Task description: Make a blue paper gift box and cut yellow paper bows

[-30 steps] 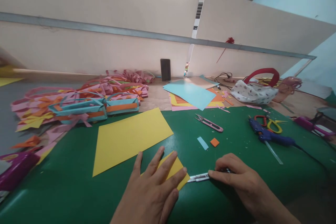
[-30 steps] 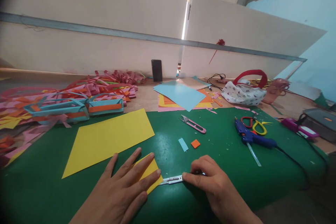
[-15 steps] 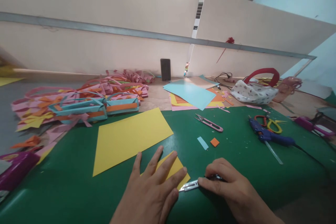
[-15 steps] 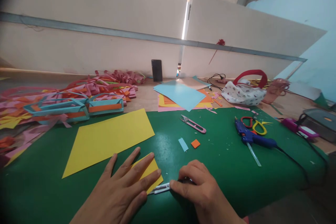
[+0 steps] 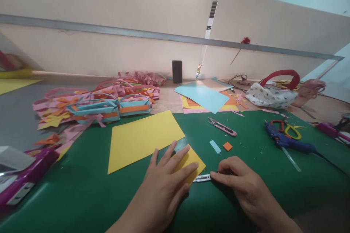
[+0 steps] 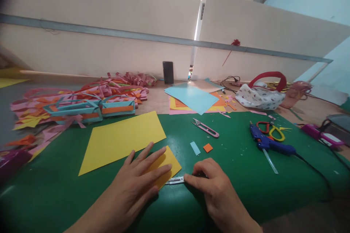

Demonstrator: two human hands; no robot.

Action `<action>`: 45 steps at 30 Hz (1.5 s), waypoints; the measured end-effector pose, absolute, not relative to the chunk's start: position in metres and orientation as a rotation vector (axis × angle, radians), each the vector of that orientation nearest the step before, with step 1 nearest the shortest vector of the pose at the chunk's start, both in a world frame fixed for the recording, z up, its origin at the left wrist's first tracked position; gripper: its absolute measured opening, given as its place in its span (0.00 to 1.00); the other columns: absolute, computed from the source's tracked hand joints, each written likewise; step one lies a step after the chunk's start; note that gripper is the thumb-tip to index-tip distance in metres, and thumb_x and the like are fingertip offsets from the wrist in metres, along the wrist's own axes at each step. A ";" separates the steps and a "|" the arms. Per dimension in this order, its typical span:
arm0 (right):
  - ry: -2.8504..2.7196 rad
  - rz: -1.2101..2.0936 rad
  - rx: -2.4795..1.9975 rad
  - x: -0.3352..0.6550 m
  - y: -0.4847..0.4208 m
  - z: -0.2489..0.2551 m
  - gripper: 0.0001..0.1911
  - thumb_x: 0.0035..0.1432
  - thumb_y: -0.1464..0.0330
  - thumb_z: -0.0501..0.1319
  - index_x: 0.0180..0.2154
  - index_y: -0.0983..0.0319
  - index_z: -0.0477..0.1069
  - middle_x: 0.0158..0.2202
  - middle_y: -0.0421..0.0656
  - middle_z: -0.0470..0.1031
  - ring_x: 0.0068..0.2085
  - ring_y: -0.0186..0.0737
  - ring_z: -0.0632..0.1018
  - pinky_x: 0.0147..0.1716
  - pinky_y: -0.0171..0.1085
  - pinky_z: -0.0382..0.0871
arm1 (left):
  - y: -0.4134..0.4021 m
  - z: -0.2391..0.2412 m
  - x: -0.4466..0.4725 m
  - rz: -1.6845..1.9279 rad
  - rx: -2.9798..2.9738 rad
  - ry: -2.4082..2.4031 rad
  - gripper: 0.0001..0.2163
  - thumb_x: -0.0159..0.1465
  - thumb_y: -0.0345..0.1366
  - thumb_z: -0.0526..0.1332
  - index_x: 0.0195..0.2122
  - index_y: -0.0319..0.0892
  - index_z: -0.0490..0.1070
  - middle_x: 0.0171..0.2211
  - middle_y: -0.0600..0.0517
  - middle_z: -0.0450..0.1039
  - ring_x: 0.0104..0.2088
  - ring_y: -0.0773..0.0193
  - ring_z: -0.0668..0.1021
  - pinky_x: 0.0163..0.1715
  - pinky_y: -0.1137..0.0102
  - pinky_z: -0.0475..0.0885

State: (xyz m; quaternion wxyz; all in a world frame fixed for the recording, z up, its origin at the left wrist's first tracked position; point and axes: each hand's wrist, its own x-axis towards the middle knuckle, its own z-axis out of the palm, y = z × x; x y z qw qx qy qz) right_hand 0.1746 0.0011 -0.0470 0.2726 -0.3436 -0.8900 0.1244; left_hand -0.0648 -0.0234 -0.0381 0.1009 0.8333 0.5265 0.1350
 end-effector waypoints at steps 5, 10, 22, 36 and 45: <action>-2.416 0.379 -0.927 0.174 0.001 -0.045 0.18 0.62 0.76 0.49 0.44 0.59 0.74 0.34 0.46 0.69 0.36 0.38 0.71 0.33 0.37 0.70 | -0.033 -0.039 -0.086 0.336 2.455 1.571 0.15 0.63 0.40 0.54 0.49 0.65 0.66 0.60 0.58 0.61 0.62 0.43 0.55 0.52 0.34 0.50; -2.419 0.381 -0.885 0.171 0.002 -0.041 0.16 0.63 0.74 0.50 0.42 0.59 0.75 0.33 0.46 0.69 0.36 0.38 0.71 0.33 0.37 0.69 | -0.033 -0.034 -0.083 0.264 2.484 1.579 0.15 0.64 0.40 0.53 0.50 0.66 0.65 0.60 0.59 0.60 0.61 0.41 0.56 0.50 0.30 0.47; -2.452 0.410 -0.794 0.140 -0.010 -0.048 0.07 0.59 0.71 0.58 0.38 0.58 0.74 0.31 0.41 0.71 0.33 0.34 0.72 0.33 0.34 0.68 | -0.031 -0.028 -0.085 0.276 2.499 1.519 0.15 0.65 0.39 0.50 0.49 0.65 0.67 0.59 0.58 0.62 0.61 0.39 0.56 0.47 0.27 0.48; -2.082 -0.126 -1.432 0.239 0.014 -0.053 0.13 0.60 0.66 0.53 0.42 0.59 0.73 0.49 0.48 0.70 0.48 0.51 0.72 0.44 0.48 0.68 | -0.027 -0.019 -0.069 0.316 2.392 1.516 0.06 0.61 0.32 0.55 0.33 0.51 0.70 0.53 0.58 0.69 0.63 0.48 0.55 0.53 0.33 0.43; -2.179 0.373 -1.453 0.125 -0.001 -0.046 0.05 0.55 0.68 0.60 0.36 0.60 0.72 0.34 0.44 0.70 0.37 0.44 0.71 0.37 0.44 0.67 | -0.046 -0.036 -0.069 0.630 2.524 1.555 0.13 0.57 0.25 0.52 0.35 0.50 0.70 0.50 0.51 0.71 0.56 0.54 0.67 0.53 0.49 0.63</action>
